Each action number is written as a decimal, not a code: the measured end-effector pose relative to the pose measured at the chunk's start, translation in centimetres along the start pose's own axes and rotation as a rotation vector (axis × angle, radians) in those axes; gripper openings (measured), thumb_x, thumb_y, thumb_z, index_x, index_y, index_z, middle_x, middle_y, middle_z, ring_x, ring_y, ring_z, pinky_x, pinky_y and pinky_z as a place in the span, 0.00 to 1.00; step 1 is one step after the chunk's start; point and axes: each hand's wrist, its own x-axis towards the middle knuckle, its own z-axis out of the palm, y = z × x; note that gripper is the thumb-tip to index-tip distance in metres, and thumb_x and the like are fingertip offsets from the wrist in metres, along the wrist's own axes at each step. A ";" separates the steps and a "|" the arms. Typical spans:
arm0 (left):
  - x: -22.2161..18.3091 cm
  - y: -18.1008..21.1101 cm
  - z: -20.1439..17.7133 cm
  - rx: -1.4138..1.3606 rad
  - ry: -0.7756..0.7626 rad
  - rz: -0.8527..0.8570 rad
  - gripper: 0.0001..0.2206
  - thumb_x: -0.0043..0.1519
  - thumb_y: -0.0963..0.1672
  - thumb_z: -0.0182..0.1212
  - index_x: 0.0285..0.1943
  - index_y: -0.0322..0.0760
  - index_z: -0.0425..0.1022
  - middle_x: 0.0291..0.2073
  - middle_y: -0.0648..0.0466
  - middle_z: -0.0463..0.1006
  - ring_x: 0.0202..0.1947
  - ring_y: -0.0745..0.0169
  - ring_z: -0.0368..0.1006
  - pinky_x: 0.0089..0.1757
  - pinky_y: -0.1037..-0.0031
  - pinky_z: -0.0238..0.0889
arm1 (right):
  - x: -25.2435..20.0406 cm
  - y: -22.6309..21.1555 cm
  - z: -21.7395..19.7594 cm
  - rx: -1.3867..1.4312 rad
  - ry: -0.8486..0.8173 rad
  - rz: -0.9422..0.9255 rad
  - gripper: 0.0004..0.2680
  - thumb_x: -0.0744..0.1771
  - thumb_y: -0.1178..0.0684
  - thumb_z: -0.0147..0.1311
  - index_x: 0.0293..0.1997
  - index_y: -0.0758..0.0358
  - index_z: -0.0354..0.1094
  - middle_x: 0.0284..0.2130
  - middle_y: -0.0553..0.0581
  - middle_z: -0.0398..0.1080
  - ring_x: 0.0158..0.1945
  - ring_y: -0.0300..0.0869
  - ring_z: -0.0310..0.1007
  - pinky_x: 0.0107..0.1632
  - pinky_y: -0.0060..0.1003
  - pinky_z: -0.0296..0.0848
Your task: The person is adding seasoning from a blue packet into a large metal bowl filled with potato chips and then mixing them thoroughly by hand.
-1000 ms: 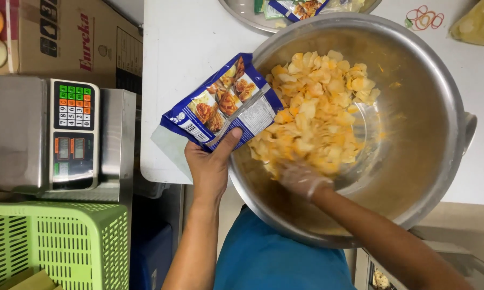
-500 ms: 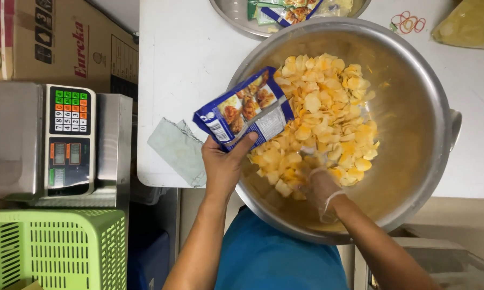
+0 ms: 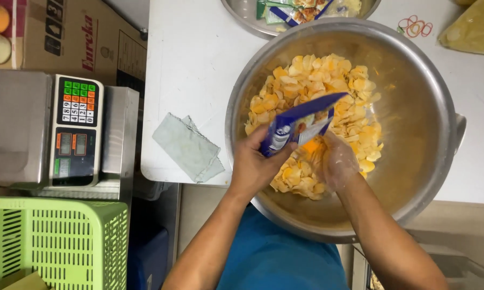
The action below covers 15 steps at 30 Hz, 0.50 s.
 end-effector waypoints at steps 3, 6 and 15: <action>0.3 -1.2 0.7 -0.193 0.102 -0.045 0.14 0.46 0.39 0.80 0.40 0.39 0.84 0.29 0.52 0.84 0.34 0.71 0.75 0.39 0.73 0.72 | 0.0 -1.7 -1.0 -0.275 -0.022 -0.015 0.08 0.70 0.56 0.42 0.49 0.66 0.69 0.32 0.57 0.74 0.28 0.40 0.75 0.30 0.32 0.79; 1.6 -0.4 0.1 -0.388 0.171 -0.089 0.16 0.46 0.38 0.81 0.41 0.40 0.83 0.33 0.57 0.85 0.35 0.72 0.79 0.40 0.75 0.74 | 1.3 -6.0 0.3 -0.749 -0.191 -0.324 0.10 0.65 0.67 0.57 0.51 0.71 0.70 0.37 0.62 0.75 0.35 0.46 0.78 0.35 0.40 0.81; 1.7 -1.5 -2.1 -0.523 0.113 -0.094 0.18 0.53 0.40 0.74 0.52 0.35 0.79 0.50 0.49 0.83 0.50 0.57 0.80 0.50 0.63 0.78 | 1.3 -13.4 6.0 -1.792 0.038 -0.508 0.17 0.65 0.76 0.45 0.52 0.66 0.76 0.55 0.70 0.73 0.57 0.57 0.74 0.54 0.50 0.77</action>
